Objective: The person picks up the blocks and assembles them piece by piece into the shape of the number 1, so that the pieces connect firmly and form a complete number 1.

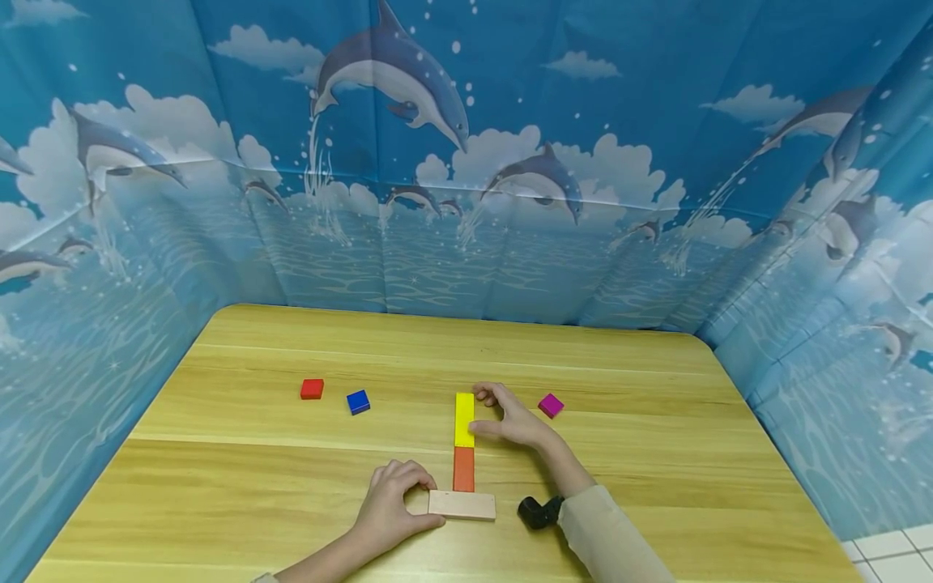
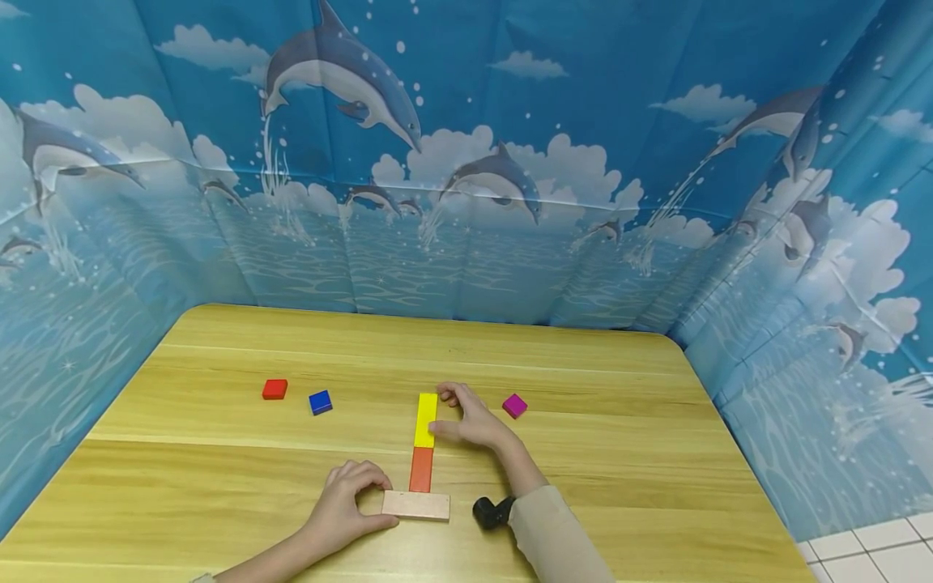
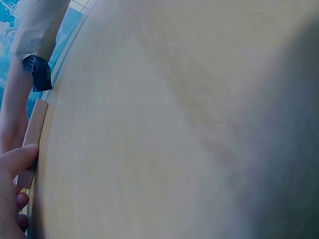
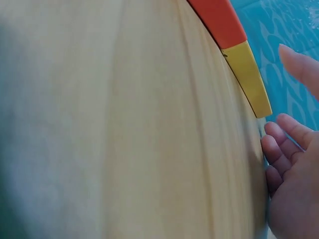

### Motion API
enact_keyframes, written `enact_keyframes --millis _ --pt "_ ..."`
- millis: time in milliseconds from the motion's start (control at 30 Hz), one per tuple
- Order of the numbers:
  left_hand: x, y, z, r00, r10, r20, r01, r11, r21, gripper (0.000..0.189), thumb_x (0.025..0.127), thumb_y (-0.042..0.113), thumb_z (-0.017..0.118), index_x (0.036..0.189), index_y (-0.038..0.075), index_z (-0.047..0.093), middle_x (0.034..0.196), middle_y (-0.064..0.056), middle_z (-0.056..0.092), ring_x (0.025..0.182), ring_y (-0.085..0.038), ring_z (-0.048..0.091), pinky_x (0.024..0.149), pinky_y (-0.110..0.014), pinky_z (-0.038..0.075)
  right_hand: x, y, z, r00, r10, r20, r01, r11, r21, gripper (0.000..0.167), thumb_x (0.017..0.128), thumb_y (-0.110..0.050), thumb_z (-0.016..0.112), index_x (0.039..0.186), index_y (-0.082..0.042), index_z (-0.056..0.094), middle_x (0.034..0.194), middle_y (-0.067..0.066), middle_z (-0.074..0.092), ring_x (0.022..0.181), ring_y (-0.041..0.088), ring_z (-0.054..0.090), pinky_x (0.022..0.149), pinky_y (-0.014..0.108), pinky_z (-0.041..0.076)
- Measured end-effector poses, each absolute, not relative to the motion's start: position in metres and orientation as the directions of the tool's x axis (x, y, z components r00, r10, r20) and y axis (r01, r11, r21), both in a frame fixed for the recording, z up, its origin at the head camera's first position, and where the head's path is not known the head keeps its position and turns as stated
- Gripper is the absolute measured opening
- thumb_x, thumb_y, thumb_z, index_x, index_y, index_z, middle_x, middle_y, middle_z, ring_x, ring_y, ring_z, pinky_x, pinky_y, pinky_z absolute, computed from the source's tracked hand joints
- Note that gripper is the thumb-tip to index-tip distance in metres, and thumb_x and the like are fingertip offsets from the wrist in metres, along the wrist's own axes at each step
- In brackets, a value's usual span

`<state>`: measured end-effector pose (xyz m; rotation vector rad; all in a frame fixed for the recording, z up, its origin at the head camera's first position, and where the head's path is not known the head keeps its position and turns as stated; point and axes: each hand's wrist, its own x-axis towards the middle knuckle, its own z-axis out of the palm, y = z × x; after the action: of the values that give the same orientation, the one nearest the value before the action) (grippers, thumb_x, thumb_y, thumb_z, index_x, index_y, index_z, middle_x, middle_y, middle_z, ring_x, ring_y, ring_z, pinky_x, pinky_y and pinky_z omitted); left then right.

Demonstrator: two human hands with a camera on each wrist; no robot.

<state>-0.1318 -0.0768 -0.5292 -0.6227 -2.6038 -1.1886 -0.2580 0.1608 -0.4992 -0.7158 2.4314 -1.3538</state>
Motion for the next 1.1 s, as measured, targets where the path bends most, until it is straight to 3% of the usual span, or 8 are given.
enact_keyframes --millis 333,533,700,833,1100 --pt "-0.132 -0.077 -0.527 -0.882 0.283 0.376 0.470 0.581 0.665 0.037 0.055 0.034 0.085 0.082 0.026 0.061 0.084 0.024 0.054 0.081 -0.002 0.044 0.080 -0.032 0.029 -0.252 0.176 -0.483 -0.910 -0.402 0.106 -0.280 0.405 -0.870 0.062 0.085 -0.020 0.065 0.135 -0.004 0.032 0.124 0.019 0.038 0.109 0.033 0.039 0.093 0.051 0.028" --pt "-0.132 -0.077 -0.526 -0.879 0.283 0.384 0.475 0.579 0.662 0.038 0.054 0.034 0.085 0.082 0.026 0.061 0.084 0.023 0.055 0.081 -0.002 0.044 0.080 -0.031 0.029 -0.246 0.195 -0.474 -0.948 -0.269 0.169 -0.265 0.378 -0.887 0.061 0.084 -0.015 0.066 0.135 -0.004 0.034 0.123 0.020 0.040 0.106 0.035 0.037 0.082 0.042 0.031" --pt "-0.133 -0.077 -0.525 -0.881 0.282 0.380 0.472 0.581 0.663 0.037 0.054 0.034 0.085 0.082 0.026 0.061 0.084 0.023 0.055 0.081 -0.002 0.044 0.080 -0.031 0.029 -0.234 0.206 -0.458 -0.967 -0.178 0.184 -0.233 0.315 -0.920 0.058 0.083 -0.005 0.065 0.133 0.002 0.036 0.121 0.027 0.039 0.105 0.041 0.036 0.082 0.044 0.036" --pt "-0.134 -0.077 -0.524 -0.884 0.282 0.372 0.466 0.582 0.667 0.037 0.055 0.035 0.085 0.082 0.026 0.061 0.084 0.022 0.055 0.081 -0.002 0.044 0.080 -0.032 0.029 -0.225 0.212 -0.452 -0.969 -0.130 0.210 -0.243 0.351 -0.904 0.055 0.082 -0.003 0.065 0.131 0.003 0.039 0.118 0.030 0.040 0.103 0.044 0.037 0.083 0.050 0.033" --pt "-0.135 -0.077 -0.524 -0.887 0.285 0.363 0.461 0.575 0.676 0.037 0.055 0.036 0.084 0.082 0.026 0.061 0.084 0.023 0.055 0.081 -0.002 0.044 0.079 -0.032 0.029 -0.221 0.226 -0.460 -0.971 -0.075 0.229 -0.239 0.411 -0.880 0.051 0.081 -0.004 0.067 0.127 0.003 0.047 0.114 0.028 0.045 0.101 0.041 0.041 0.080 0.050 0.035"
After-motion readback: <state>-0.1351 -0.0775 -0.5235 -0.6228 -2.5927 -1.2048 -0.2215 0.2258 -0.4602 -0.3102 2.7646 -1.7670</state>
